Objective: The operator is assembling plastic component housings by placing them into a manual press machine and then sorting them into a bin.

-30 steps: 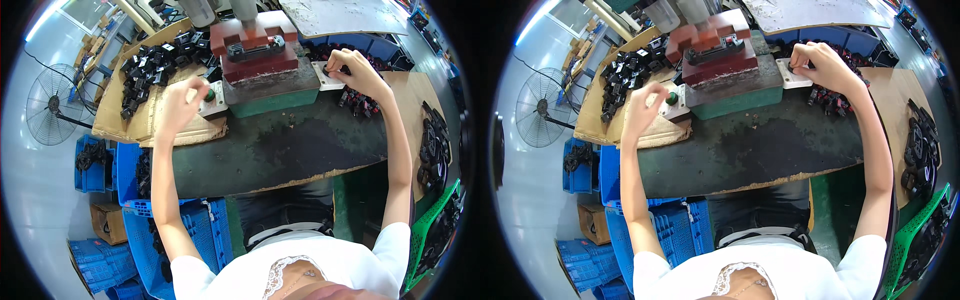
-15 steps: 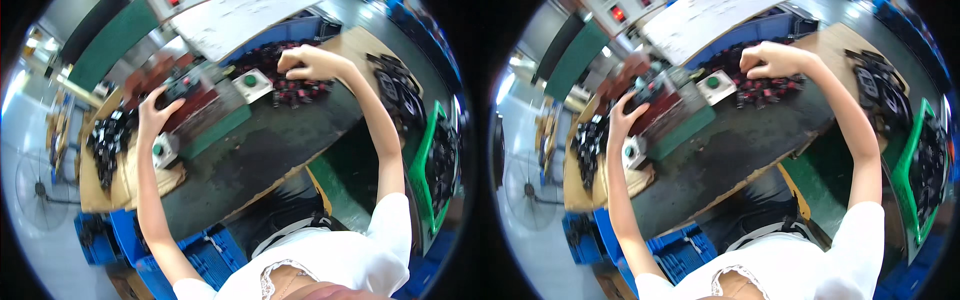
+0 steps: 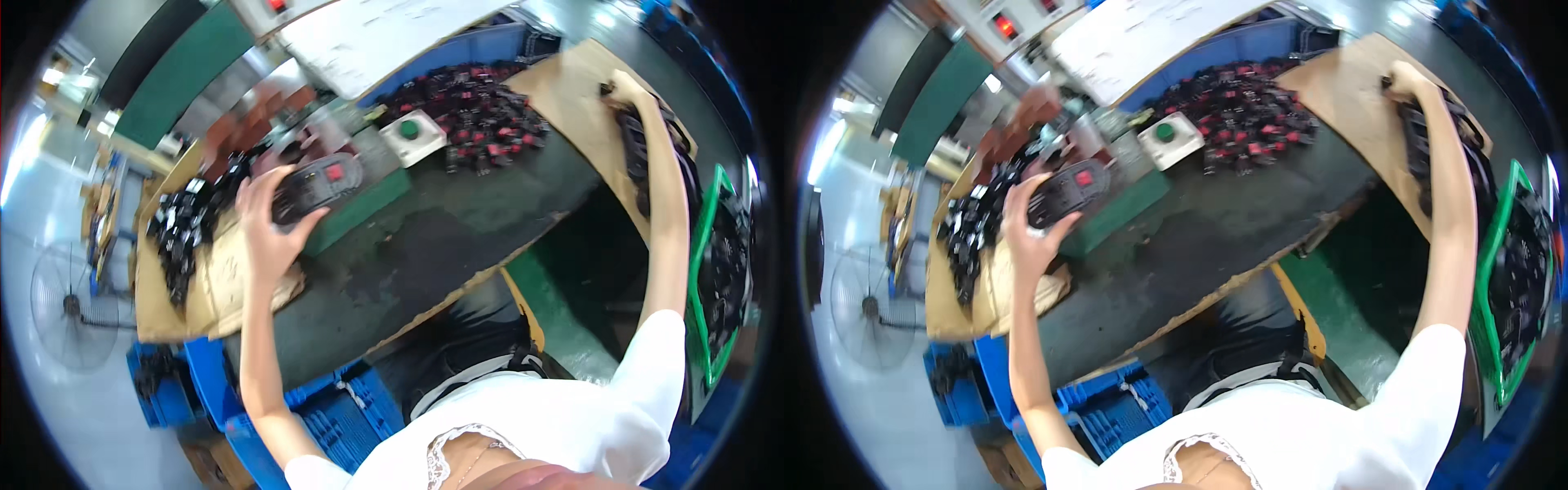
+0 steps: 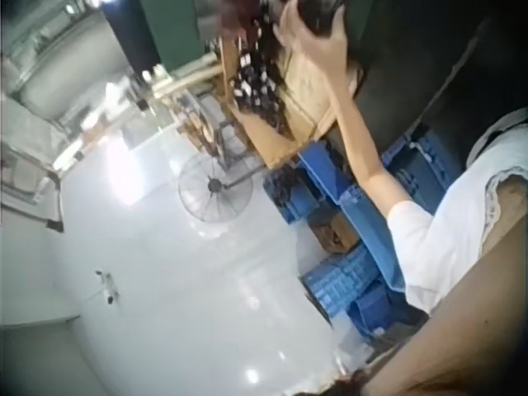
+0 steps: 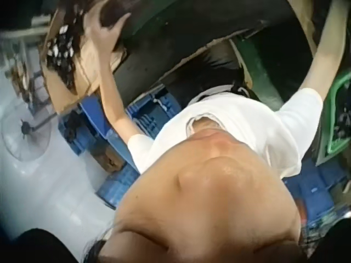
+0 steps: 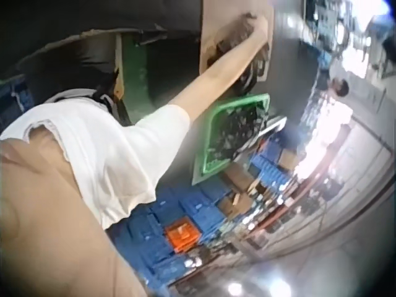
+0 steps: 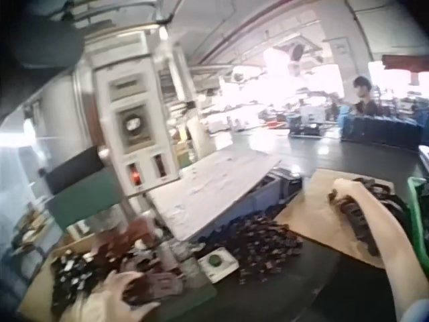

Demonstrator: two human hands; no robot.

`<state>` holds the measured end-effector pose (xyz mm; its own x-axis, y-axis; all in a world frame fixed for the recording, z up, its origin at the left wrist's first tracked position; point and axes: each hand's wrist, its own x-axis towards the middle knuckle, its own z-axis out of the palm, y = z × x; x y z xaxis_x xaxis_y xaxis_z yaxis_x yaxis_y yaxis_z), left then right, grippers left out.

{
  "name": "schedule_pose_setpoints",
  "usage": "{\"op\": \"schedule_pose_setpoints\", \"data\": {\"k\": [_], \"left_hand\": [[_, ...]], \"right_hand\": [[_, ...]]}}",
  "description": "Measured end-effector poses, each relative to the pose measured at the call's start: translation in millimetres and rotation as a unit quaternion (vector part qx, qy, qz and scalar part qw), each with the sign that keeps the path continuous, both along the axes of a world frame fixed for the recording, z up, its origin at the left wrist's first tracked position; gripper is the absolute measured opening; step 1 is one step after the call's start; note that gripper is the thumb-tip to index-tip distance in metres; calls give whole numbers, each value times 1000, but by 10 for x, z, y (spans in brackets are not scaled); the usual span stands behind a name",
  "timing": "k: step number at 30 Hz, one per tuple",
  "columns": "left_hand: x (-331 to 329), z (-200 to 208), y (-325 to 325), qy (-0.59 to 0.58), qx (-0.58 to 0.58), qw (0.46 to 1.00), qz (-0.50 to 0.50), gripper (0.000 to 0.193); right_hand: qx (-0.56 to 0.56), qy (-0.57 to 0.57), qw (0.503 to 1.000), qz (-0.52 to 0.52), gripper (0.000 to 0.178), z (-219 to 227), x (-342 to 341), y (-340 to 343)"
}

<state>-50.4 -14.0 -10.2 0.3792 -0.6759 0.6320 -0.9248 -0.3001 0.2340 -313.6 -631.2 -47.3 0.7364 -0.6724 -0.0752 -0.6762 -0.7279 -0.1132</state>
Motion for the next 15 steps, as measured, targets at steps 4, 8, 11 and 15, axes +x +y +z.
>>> {"op": "schedule_pose_setpoints", "data": {"k": [4, 8, 11, 15], "left_hand": [[-265, 68, -81, -33, -6, 999, -36, 59], [-352, 58, 125, -33, -26, 999, -24, 57], [-419, 53, 260, -36, -32, 999, -1, 57], [-463, 56, 445, -36, -44, 998, 11, 56]], "right_hand": [[-139, 14, 989, 49, 28, -70, -225, -395], [-122, -91, 988, 34, 30, 95, 22, -18], [-165, -147, 974, 46, 43, 104, 297, -50], [-175, -236, 943, 157, 66, 409, 807, 647]]}}
